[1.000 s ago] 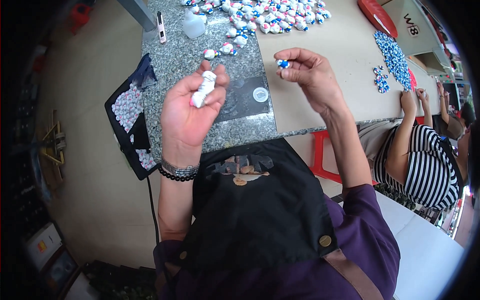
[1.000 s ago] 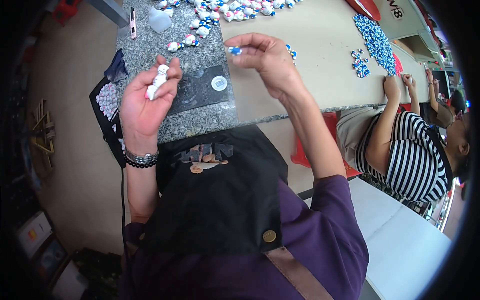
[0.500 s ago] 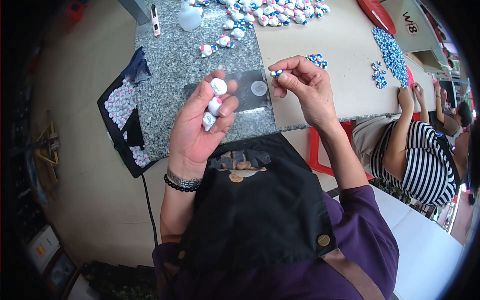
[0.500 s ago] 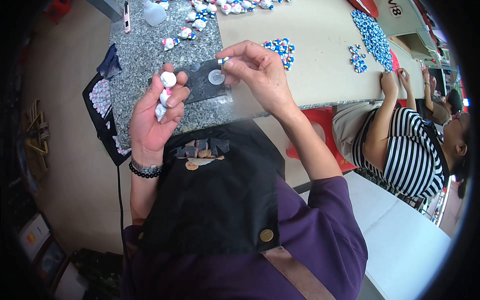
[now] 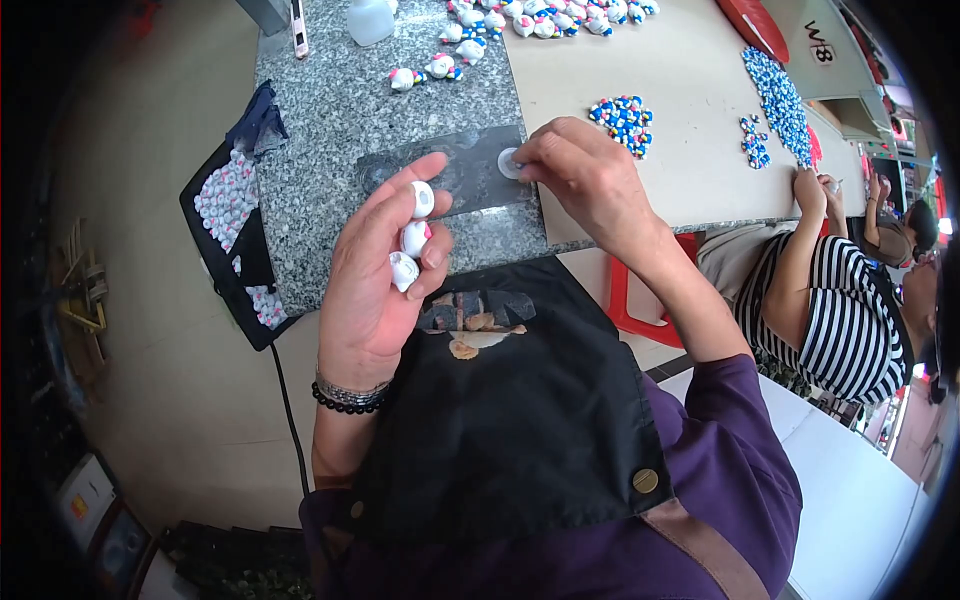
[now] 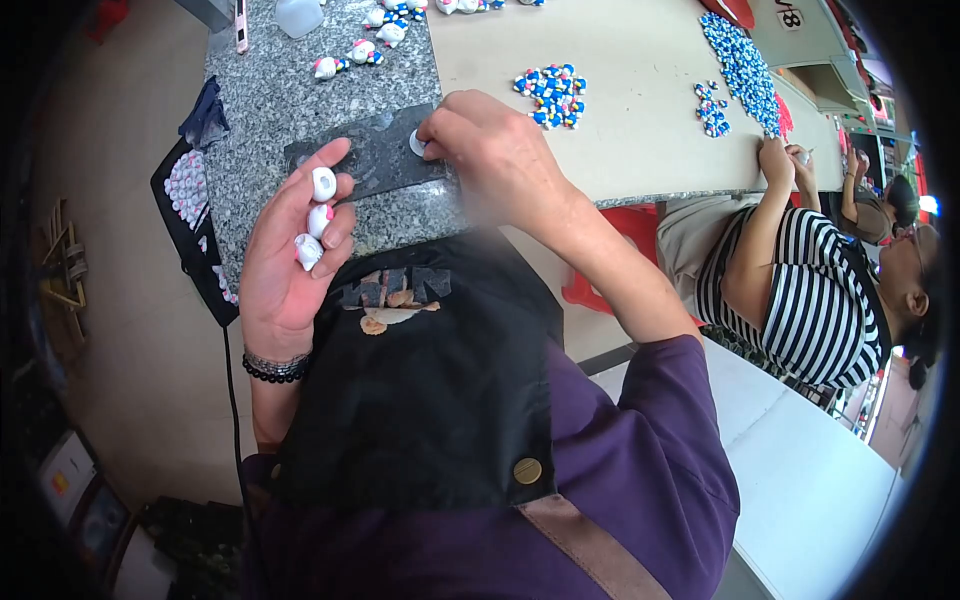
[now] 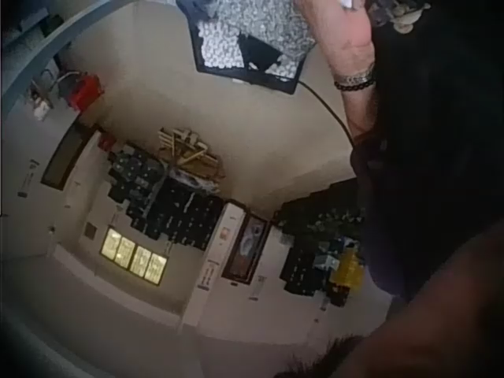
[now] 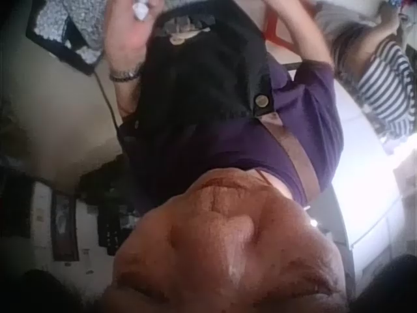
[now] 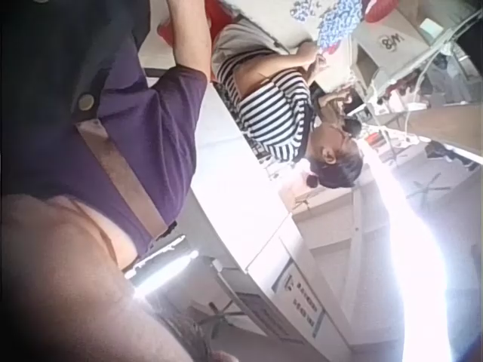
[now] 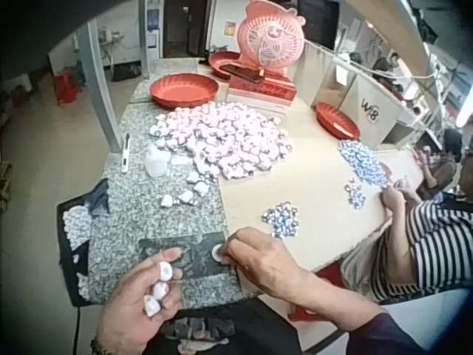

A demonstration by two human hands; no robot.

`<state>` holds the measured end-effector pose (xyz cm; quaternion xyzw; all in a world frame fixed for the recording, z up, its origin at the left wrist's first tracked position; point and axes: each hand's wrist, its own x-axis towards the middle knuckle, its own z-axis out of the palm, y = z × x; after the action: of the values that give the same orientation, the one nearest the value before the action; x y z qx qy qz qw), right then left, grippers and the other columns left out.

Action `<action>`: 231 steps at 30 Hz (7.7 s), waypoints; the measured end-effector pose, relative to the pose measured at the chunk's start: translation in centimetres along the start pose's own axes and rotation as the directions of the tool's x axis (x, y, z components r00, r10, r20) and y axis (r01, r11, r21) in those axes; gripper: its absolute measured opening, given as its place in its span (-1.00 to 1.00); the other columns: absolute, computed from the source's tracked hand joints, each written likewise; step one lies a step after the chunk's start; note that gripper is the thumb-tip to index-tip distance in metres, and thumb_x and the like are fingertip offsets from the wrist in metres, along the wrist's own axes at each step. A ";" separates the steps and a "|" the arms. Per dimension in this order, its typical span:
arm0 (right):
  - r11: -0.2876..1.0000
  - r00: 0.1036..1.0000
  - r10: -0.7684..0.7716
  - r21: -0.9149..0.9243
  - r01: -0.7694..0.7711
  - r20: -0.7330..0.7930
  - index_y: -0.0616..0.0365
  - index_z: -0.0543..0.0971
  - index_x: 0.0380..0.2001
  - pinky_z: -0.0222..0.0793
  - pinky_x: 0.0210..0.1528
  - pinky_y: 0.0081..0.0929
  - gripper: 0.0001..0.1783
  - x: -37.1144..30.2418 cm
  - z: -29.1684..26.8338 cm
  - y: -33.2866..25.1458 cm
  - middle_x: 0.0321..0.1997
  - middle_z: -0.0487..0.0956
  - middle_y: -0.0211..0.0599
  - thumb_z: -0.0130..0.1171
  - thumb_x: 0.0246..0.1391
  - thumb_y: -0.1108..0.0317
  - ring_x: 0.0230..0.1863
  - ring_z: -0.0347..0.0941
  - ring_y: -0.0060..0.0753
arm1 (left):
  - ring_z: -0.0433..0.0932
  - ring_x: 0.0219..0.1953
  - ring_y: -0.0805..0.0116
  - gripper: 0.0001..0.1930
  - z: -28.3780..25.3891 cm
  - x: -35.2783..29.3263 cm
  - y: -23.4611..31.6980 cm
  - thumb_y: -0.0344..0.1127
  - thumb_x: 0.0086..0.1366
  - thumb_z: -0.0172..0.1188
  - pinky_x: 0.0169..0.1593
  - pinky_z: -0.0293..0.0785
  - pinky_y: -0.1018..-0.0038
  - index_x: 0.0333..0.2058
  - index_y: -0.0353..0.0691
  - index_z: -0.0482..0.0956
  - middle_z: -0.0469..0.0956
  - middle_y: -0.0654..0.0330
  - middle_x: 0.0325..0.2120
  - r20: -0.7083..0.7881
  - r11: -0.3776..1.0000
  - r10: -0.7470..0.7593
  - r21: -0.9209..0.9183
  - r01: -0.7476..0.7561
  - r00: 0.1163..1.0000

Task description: The person assembles figurines by dipping figurine body pieces into glue, attaching them to figurine heads by hand, and placing the assembled figurines on the table.

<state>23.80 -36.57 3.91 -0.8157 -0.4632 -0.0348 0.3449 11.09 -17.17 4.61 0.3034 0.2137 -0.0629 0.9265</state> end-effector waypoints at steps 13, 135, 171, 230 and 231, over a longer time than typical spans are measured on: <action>0.953 0.988 -0.090 -0.276 0.122 0.125 0.21 0.55 -0.42 0.47 -0.32 -0.39 -0.85 0.3 0.6 -0.1 -0.38 0.49 -0.28 0.21 -0.17 0.58 -0.31 0.50 -0.25 | 0.30 -0.59 0.62 -0.65 -0.8 -0.1 -1.3 -0.17 0.44 -0.02 -0.66 0.07 0.73 0.07 -0.26 0.36 0.49 0.16 -0.36 0.090 0.990 0.116 -0.096 -0.108 0.989; 0.902 0.956 -0.192 -0.344 0.262 0.223 0.18 0.50 -0.47 0.44 -0.33 -0.38 -0.91 1.1 -0.3 -0.2 -0.40 0.44 -0.31 0.13 -0.15 0.53 -0.25 0.43 -0.30 | 0.33 -0.51 0.58 -0.73 -1.8 -0.1 -1.7 -0.21 0.38 0.06 -0.58 0.14 0.71 -0.07 -0.26 0.44 0.55 0.17 -0.32 0.073 0.992 0.123 -0.046 -0.119 0.990; 0.834 0.947 0.290 0.522 -0.181 -0.135 0.30 0.61 -0.46 0.34 -0.37 -0.56 -0.90 -0.5 1.6 -3.4 -0.51 0.54 -0.33 0.33 -0.12 0.57 -0.43 0.45 -0.53 | 0.48 -0.27 0.62 -0.80 0.8 1.9 -3.4 -0.42 0.34 0.14 -0.24 0.42 0.68 -0.12 -0.38 0.43 0.56 0.24 -0.33 0.225 0.494 0.445 0.746 -0.446 0.867; 0.925 0.951 -0.239 -0.251 0.284 0.196 0.12 0.39 -0.34 0.45 -0.34 -0.35 -0.74 1.1 -0.1 -0.4 -0.44 0.44 -0.33 0.14 -0.19 0.56 -0.30 0.45 -0.25 | 0.52 -0.10 0.30 -0.57 -2.4 0.6 -0.3 -0.45 0.29 0.15 0.02 0.45 0.46 0.12 -0.38 0.37 0.46 0.07 0.02 0.141 0.974 0.216 -0.101 -0.203 0.966; 0.908 0.937 -0.271 -0.264 0.325 0.219 0.09 0.40 -0.32 0.44 -0.34 -0.35 -0.72 1.0 -0.1 -0.6 -0.46 0.40 -0.35 0.13 -0.20 0.45 -0.30 0.42 -0.24 | 0.52 -0.08 0.30 -0.54 -2.3 0.6 -0.4 -0.45 0.30 0.14 0.04 0.44 0.45 0.16 -0.38 0.34 0.46 0.07 0.04 0.137 0.976 0.210 -0.092 -0.199 0.968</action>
<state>23.99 -35.71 4.71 -0.7771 -0.6011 -0.0833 0.1669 10.73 -16.16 2.50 0.2823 0.1149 0.0194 0.9522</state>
